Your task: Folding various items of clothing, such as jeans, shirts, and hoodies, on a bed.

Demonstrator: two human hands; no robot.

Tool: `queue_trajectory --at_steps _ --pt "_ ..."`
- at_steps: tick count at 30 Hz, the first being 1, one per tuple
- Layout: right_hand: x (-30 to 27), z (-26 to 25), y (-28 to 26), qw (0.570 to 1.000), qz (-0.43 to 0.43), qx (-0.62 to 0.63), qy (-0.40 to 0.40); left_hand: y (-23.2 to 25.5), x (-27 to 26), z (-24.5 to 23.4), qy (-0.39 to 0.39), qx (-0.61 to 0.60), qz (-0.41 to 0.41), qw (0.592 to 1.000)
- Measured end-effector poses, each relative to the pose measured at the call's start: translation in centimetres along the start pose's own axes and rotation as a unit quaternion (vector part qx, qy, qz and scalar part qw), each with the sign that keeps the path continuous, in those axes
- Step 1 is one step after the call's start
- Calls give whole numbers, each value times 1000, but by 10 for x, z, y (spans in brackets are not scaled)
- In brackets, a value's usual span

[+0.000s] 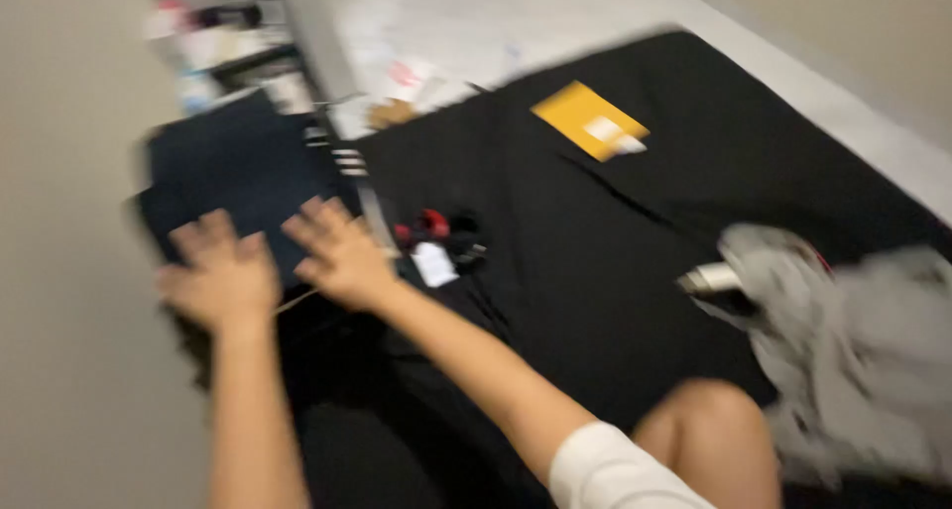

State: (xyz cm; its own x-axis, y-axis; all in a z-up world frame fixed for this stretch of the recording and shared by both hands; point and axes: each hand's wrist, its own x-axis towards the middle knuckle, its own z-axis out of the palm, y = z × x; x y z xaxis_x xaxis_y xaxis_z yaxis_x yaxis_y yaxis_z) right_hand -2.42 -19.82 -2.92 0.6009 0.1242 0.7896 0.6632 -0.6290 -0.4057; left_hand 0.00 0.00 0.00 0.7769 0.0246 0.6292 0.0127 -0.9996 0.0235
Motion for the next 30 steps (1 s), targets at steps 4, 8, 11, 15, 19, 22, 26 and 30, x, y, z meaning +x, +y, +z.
queue_trajectory --at_steps 4,8,11,15,19,22,26,30 --pt "-114 -40 -8 989 31 -110 -99 29 4 -50 -161 -28 -98 982" --pt "-233 -90 20 918 52 -58 -389 73 -9 -97 -143 -121 -101 977" --pt "-271 -119 40 924 134 -6 -358 105 -39 -92 -115 -149 -44 981" --pt "-259 -159 58 962 184 60 -193 179 -120 -49 -66 -130 165 975" --pt "-231 -207 55 962 189 38 -195 228 -193 -27 -110 -172 192 960" --pt "-232 -241 68 959 190 -11 -208 236 -223 -22 -150 -200 190 949" --pt "-250 -305 100 961 222 -78 -143 225 -243 -22 -212 -190 218 934" --pt "-296 -387 140 954 245 -171 -30 223 -264 -15 -273 -167 234 918"
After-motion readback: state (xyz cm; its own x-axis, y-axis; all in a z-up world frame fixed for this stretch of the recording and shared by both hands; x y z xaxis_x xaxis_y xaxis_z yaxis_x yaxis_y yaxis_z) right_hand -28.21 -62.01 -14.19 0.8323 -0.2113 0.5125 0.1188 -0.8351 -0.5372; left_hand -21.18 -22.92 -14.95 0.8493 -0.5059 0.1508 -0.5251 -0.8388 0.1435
